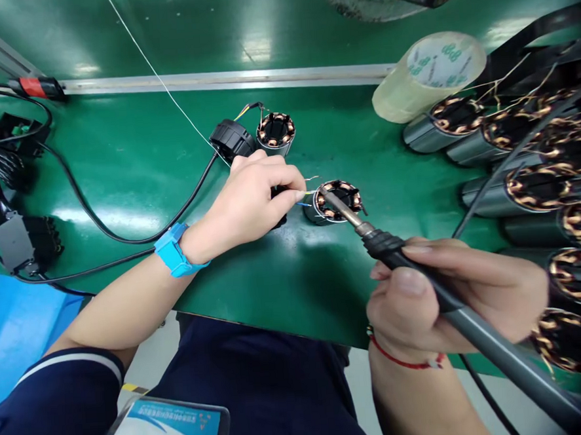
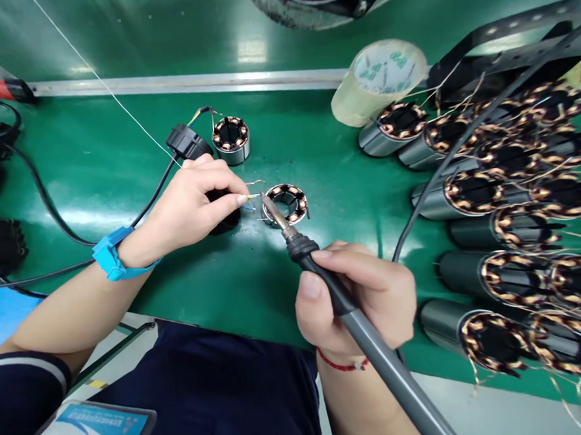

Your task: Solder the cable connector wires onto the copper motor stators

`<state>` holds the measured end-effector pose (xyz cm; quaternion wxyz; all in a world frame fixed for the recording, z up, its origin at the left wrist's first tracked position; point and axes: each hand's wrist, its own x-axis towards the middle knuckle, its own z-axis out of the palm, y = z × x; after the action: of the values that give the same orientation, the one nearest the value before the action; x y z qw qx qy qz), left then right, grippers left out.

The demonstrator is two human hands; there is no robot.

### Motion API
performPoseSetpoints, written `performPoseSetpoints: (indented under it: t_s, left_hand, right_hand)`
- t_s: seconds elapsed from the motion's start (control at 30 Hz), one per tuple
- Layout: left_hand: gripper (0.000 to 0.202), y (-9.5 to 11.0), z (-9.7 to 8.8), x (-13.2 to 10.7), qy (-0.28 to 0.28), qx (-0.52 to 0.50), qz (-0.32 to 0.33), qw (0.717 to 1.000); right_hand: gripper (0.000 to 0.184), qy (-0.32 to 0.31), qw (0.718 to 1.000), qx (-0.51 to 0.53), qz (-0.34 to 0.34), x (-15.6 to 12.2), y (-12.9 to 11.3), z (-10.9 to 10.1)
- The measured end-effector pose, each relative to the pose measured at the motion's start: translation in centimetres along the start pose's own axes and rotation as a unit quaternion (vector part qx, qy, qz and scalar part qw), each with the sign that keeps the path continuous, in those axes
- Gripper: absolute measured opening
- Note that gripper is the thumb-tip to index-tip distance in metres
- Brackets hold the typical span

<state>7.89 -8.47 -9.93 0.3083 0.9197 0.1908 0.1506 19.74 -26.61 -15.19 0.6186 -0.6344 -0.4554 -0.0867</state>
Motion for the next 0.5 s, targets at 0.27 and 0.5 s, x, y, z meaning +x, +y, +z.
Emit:
performPoseSetpoints:
  t_s: [0.27,0.5]
  left_hand:
    - [0.018,-0.1,0.1,0.0,-0.004,0.009,0.002,1.000]
    - [0.017,0.1,0.1,0.1,0.000,0.008,-0.005,1.000]
  right_hand:
    - [0.021,0.006,0.998,0.029,-0.056,0.9,-1.1,1.1]
    - [0.020,-0.008,0.998,0.020,-0.060,0.9,-1.4,1.3]
